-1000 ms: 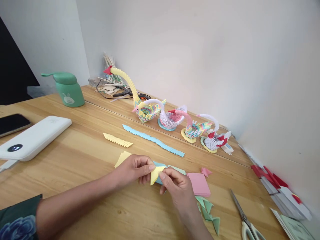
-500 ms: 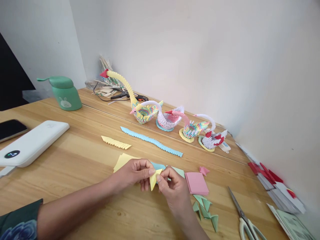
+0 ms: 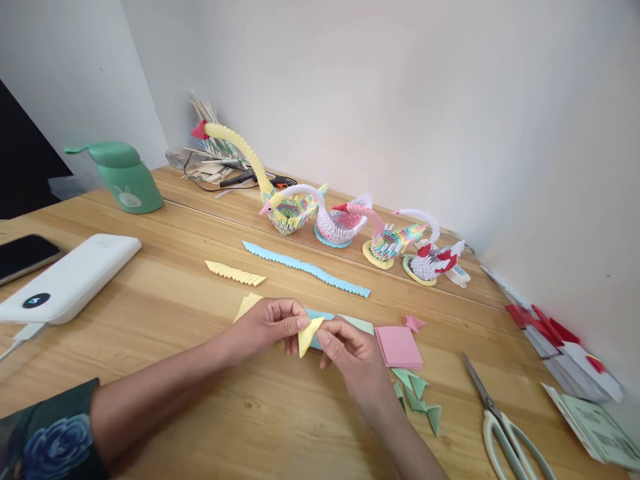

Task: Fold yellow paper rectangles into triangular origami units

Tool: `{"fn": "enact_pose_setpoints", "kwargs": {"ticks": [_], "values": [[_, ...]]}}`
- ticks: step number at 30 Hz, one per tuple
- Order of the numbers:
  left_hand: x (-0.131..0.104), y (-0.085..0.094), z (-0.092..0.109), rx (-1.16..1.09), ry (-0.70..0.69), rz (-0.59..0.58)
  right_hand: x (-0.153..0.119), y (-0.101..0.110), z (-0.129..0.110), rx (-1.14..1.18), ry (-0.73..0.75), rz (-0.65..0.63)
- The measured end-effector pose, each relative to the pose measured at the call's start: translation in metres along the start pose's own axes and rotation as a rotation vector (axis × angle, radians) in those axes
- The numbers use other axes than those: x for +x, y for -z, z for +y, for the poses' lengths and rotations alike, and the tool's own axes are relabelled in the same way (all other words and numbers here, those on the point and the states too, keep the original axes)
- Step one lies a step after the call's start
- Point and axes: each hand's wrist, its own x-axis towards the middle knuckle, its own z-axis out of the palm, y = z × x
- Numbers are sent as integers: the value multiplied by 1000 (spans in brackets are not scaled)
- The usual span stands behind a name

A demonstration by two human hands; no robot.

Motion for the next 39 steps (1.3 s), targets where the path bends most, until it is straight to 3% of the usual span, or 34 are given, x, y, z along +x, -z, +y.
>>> {"fn": "enact_pose_setpoints", "kwargs": {"ticks": [4, 8, 15, 24, 29, 35, 39], "values": [[-3, -1, 2, 199, -69, 70, 1, 1, -1, -105, -16, 11], [-6, -3, 2, 245, -123, 70, 1, -1, 2, -156, 40, 64], [-2, -2, -4, 37, 1, -22, -3, -7, -1, -245, 114, 185], [-2, -8, -12, -279, 87, -37, -5, -12, 0, -238, 97, 215], [-3, -11, -15, -348, 77, -67, -6, -11, -1, -210, 85, 179], [-6, -13, -6, -370, 81, -92, -6, -10, -2, 31, 23, 39], [-6, -11, -3, -367, 86, -114, -6, -10, -2, 63, 56, 13]]}}
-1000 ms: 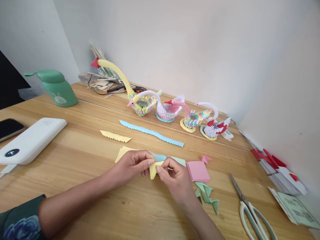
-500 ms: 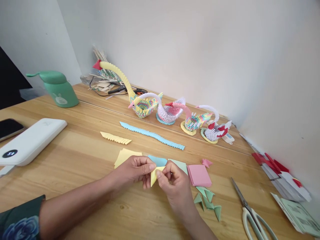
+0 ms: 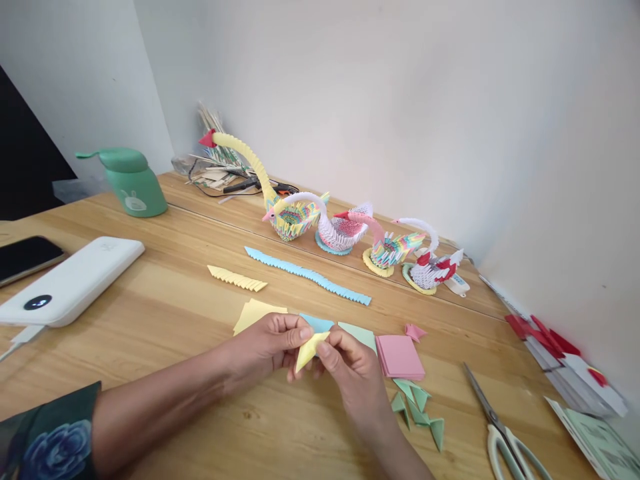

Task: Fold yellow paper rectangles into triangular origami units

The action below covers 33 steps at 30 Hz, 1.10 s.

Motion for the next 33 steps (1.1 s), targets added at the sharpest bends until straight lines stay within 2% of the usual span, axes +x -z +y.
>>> {"fn": "enact_pose_setpoints", "kwargs": {"ticks": [7, 14, 18, 22, 24, 29, 33], "values": [[1, 2, -1, -13, -39, -3, 1, 6, -3, -37, 6, -126], [3, 6, -3, 29, -39, 28, 1, 4, -4, 23, -17, -121], [6, 8, -2, 185, -69, 68, 2, 5, 1, -23, -40, -43], [6, 6, 0, 482, -192, 212, 4, 6, 6, -140, -96, 36], [4, 5, 0, 547, -224, 247, 4, 5, 7, -212, -90, 74], [3, 3, 0, 536, -191, 206, 3, 1, 4, -411, -12, 209], [5, 5, 1, 498, -155, 168, 2, 0, 1, -392, -17, 284]]}}
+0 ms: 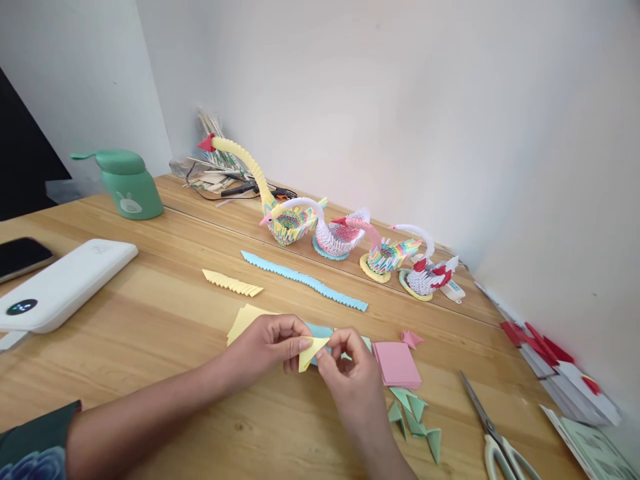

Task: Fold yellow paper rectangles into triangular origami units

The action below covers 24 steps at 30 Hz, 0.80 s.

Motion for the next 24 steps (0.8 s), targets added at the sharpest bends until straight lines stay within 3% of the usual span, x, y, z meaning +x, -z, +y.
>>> {"fn": "enact_pose_setpoints", "kwargs": {"ticks": [3, 8, 11, 14, 20, 24], "values": [[1, 1, 1, 3, 6, -25, 0, 1, 0, 32, 38, 68], [1, -1, -2, 30, 0, -2, 0, 4, -3, -4, 97, -61], [-1, -3, -4, 10, -12, 0, 0, 4, -5, -18, 38, -47], [-3, -6, -1, 143, -44, 42, -1, 3, -6, -51, 62, -44], [-10, -11, 5, 475, -306, 93, -4, -2, 0, -143, 140, 11], [-12, -13, 3, 558, -388, 94, -4, -4, 0, -124, 143, 21]]}}
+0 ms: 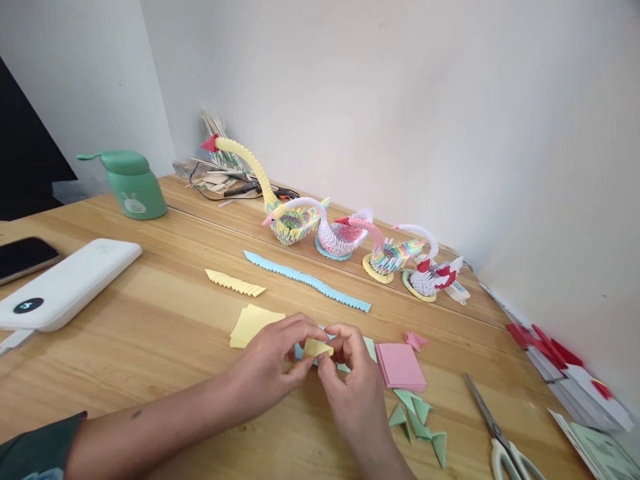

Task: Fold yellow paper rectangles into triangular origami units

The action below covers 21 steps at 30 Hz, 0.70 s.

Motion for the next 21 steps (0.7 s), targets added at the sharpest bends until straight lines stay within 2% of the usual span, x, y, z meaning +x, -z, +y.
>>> {"fn": "enact_pose_setpoints", "kwargs": {"ticks": [4, 6, 9, 14, 19, 21], "values": [[-1, -1, -1, 53, 94, 35, 1, 4, 0, 91, -31, -78], [-1, -1, -1, 17, 147, 51, 1, 7, 1, 154, -53, -159], [0, 0, -2, -68, 153, 43, 2, 11, 2, 233, -89, -254], [4, 1, -5, -191, 217, 46, 5, 11, 4, 350, -114, -265], [8, 2, -10, -508, 324, 12, 6, 9, 7, 445, -134, -269], [9, 2, -11, -572, 345, -3, 6, 8, 7, 475, -140, -265]]}}
